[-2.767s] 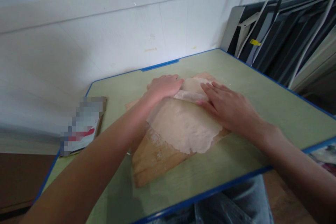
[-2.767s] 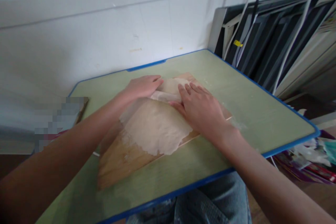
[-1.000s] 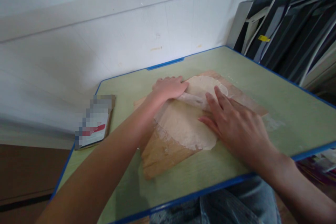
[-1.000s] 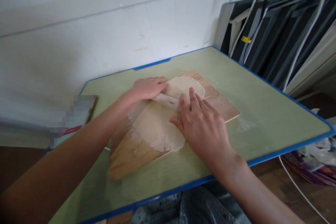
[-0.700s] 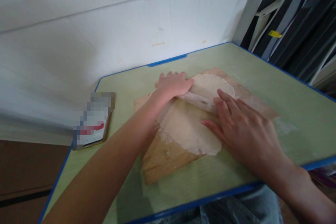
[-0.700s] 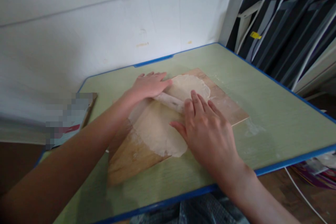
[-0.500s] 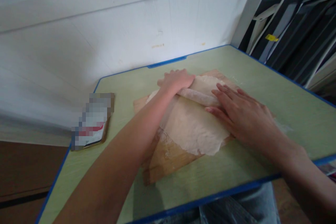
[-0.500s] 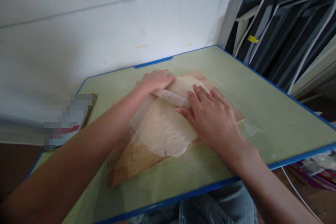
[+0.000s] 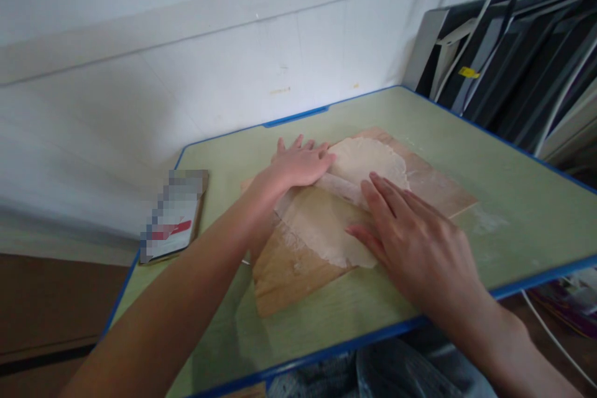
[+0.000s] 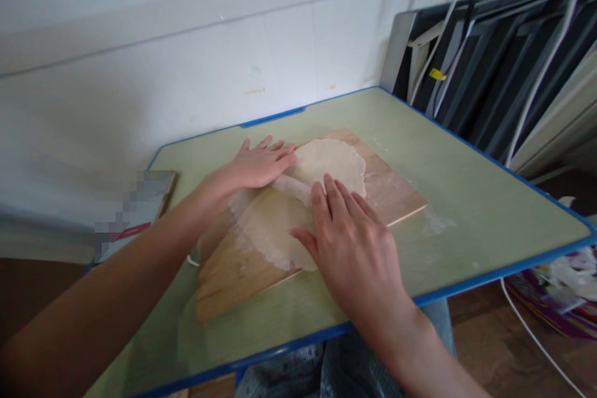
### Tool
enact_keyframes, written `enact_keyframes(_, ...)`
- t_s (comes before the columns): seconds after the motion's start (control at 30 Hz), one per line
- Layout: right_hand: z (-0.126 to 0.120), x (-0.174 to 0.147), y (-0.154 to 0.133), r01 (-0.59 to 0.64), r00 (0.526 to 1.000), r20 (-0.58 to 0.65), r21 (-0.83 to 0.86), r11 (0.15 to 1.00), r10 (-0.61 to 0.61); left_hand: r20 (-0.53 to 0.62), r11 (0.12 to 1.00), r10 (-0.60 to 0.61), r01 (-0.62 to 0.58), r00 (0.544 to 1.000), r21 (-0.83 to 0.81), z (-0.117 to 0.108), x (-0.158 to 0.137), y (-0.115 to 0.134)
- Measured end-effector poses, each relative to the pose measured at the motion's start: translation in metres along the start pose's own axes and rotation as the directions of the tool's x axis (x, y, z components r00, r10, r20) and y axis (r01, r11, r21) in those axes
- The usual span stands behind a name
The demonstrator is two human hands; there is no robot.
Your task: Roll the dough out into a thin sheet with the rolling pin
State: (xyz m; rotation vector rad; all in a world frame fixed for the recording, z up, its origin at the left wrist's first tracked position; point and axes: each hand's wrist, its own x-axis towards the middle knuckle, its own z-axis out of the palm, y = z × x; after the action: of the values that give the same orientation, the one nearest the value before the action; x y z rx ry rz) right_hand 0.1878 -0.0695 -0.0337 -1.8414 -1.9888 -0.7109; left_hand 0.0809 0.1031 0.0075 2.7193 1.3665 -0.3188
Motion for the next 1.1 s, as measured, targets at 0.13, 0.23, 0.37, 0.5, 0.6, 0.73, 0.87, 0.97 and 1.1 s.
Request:
enact_keyframes(0.13,0.007,0.001,0.005,0.017,1.0,-0.005,-0.008,1.0,-0.017,0.023,1.0,0.006,-0.005,1.0,-0.019,-0.002,0.008,0.003)
enact_keyframes(0.23,0.012,0.008,0.015,0.0,1.0,0.004,-0.016,1.0,0.0,-0.023,0.998,-0.031,0.03,0.999,-0.06,-0.003,0.026,0.007)
enact_keyframes(0.37,0.013,0.017,0.027,-0.047,0.994,0.103,0.0,0.999,0.047,-0.094,0.985,-0.124,0.111,0.988,-0.135,-0.002,0.044,0.011)
enact_keyframes(0.5,0.011,0.019,0.028,-0.07,0.989,0.132,0.017,0.997,0.068,-0.114,0.984,-0.121,0.104,0.986,-0.145,-0.002,0.049,0.012)
enact_keyframes(0.6,0.01,0.015,0.023,-0.074,0.993,0.093,0.004,0.997,0.073,-0.103,0.992,-0.087,0.076,0.991,-0.101,-0.002,0.044,0.011)
enact_keyframes(0.73,0.003,0.008,0.009,-0.061,0.996,0.057,-0.018,0.998,0.062,-0.074,0.999,-0.049,0.048,0.996,-0.018,-0.001,0.026,0.007)
enact_keyframes(0.87,-0.004,0.001,-0.003,-0.047,0.999,0.021,-0.008,0.999,0.047,-0.072,1.0,0.001,0.001,0.997,0.029,0.002,0.002,0.001)
enact_keyframes(0.97,-0.004,-0.001,-0.006,-0.026,1.0,0.008,0.002,1.0,0.026,-0.055,1.0,0.0,0.001,0.998,0.025,0.003,-0.005,-0.002)
enact_keyframes(1.1,0.004,0.005,0.005,-0.027,0.999,0.02,0.011,1.0,0.026,-0.064,0.995,-0.074,0.07,0.995,-0.067,0.001,0.01,0.002)
